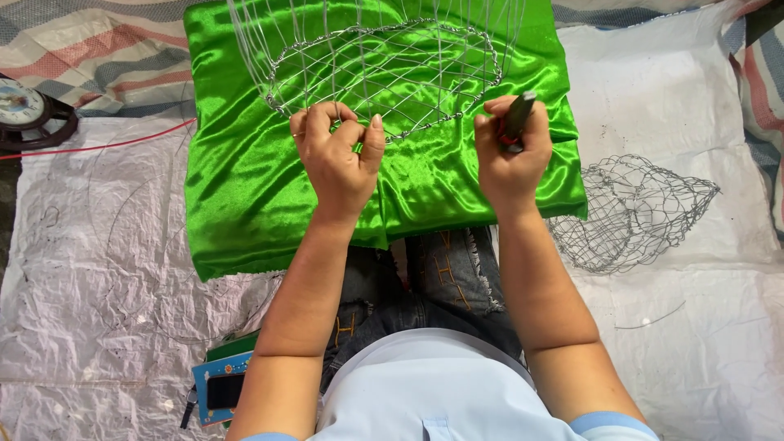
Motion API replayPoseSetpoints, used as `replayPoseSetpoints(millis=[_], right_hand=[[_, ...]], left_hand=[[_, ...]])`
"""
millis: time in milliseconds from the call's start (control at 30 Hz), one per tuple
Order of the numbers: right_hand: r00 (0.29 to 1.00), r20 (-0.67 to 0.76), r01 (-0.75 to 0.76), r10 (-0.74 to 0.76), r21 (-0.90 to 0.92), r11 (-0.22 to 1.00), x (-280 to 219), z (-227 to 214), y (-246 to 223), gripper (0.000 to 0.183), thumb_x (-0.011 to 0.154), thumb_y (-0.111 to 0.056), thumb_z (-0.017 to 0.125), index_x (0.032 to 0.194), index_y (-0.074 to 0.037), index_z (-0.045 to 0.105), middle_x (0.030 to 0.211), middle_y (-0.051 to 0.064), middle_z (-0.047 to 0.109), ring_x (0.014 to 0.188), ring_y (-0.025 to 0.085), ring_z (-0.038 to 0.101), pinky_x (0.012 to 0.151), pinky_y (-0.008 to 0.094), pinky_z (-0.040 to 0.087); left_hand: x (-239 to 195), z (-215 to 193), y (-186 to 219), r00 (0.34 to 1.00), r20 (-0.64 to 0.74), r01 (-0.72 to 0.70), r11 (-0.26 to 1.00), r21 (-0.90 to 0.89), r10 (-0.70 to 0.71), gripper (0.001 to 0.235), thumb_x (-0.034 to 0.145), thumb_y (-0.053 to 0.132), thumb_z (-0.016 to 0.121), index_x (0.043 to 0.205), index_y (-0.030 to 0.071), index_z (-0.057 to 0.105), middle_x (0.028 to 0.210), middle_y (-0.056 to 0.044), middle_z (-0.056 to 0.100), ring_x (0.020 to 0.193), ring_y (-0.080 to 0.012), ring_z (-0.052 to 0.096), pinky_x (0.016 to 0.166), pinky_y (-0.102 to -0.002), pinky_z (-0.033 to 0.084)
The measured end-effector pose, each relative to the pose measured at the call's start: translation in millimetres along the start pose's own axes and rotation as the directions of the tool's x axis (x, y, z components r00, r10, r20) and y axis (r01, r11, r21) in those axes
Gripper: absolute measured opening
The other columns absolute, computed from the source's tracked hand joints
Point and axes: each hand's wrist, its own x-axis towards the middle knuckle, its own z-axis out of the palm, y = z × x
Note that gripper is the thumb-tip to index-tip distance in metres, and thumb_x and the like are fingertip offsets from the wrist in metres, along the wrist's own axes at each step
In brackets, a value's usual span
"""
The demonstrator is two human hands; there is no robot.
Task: The person assembles a wire frame by using pliers to cut and twist sections of wire together.
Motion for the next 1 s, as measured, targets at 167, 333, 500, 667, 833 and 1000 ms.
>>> replayPoseSetpoints(millis=[167,333,500,667,833,1000], right_hand=[[0.994,-0.009,-0.112,0.112,0.019,0.994,-7.4,4.2,8.2,0.019,0.094,0.004,0.08,0.102,0.001,0.063,0.091,0.011,0.067,0.072,0.011,0.064,0.064,0.023,0.051],[0.993,-0.027,-0.115,0.117,0.075,0.991,-14.9,18.4,16.4,0.018,0.095,0.005,0.078,0.102,0.002,0.063,0.095,0.013,0.067,0.067,0.01,0.062,0.062,0.024,0.051],[1.0,-0.014,-0.012,0.013,0.082,0.997,-4.2,32.0,-1.7,0.022,0.095,0.0,0.08,0.1,0.001,0.059,0.104,0.016,0.064,0.071,0.014,0.063,0.068,0.027,0.053],[0.999,-0.039,-0.021,0.022,0.015,1.0,-3.3,37.1,7.7,0.019,0.098,-0.006,0.079,0.1,0.0,0.061,0.09,0.013,0.065,0.068,0.015,0.061,0.063,0.027,0.051],[0.987,0.002,0.14,-0.16,-0.499,0.855,-3.1,34.9,-4.1,0.018,0.098,-0.019,0.08,0.1,-0.011,0.064,0.072,0.006,0.063,0.054,0.023,0.059,0.051,0.03,0.049],[0.933,-0.008,0.292,-0.361,-0.57,0.768,0.9,34.2,14.0,0.015,0.095,-0.014,0.078,0.102,-0.009,0.065,0.081,0.004,0.064,0.06,0.023,0.059,0.055,0.028,0.052]], left_hand=[[-4.1,-0.9,-4.1,1.0,-0.007,-0.001,1.0,0.031,0.002,0.044,0.098,0.025,0.07,0.059,0.014,0.053,0.083,-0.003,0.056,0.078,-0.0233,0.055,0.088,-0.039,0.041],[-0.8,-6.9,-3.8,1.0,-0.003,0.018,0.999,0.049,-0.018,0.044,0.099,0.024,0.069,0.06,0.013,0.053,0.082,-0.003,0.055,0.077,-0.0237,0.055,0.089,-0.038,0.04],[-2.0,-6.7,-3.8,1.0,0.006,0.022,0.999,0.046,-0.022,0.045,0.1,0.025,0.068,0.06,0.013,0.053,0.081,-0.003,0.054,0.077,-0.0238,0.054,0.087,-0.038,0.04],[-2.5,-8.4,0.3,0.999,0.014,0.032,0.998,0.051,-0.033,0.045,0.099,0.025,0.068,0.059,0.013,0.053,0.08,-0.003,0.055,0.076,-0.0239,0.054,0.086,-0.037,0.04],[-15.1,-5.0,-0.8,0.999,-0.006,0.038,0.996,0.082,-0.038,0.043,0.098,0.025,0.069,0.059,0.013,0.053,0.08,-0.003,0.054,0.076,-0.024,0.052,0.086,-0.037,0.041],[-21.8,-0.6,-7.7,1.0,-0.018,0.021,0.997,0.079,-0.02,0.045,0.098,0.026,0.07,0.058,0.013,0.053,0.075,-0.003,0.048,0.071,-0.0242,0.053,0.087,-0.037,0.042]])
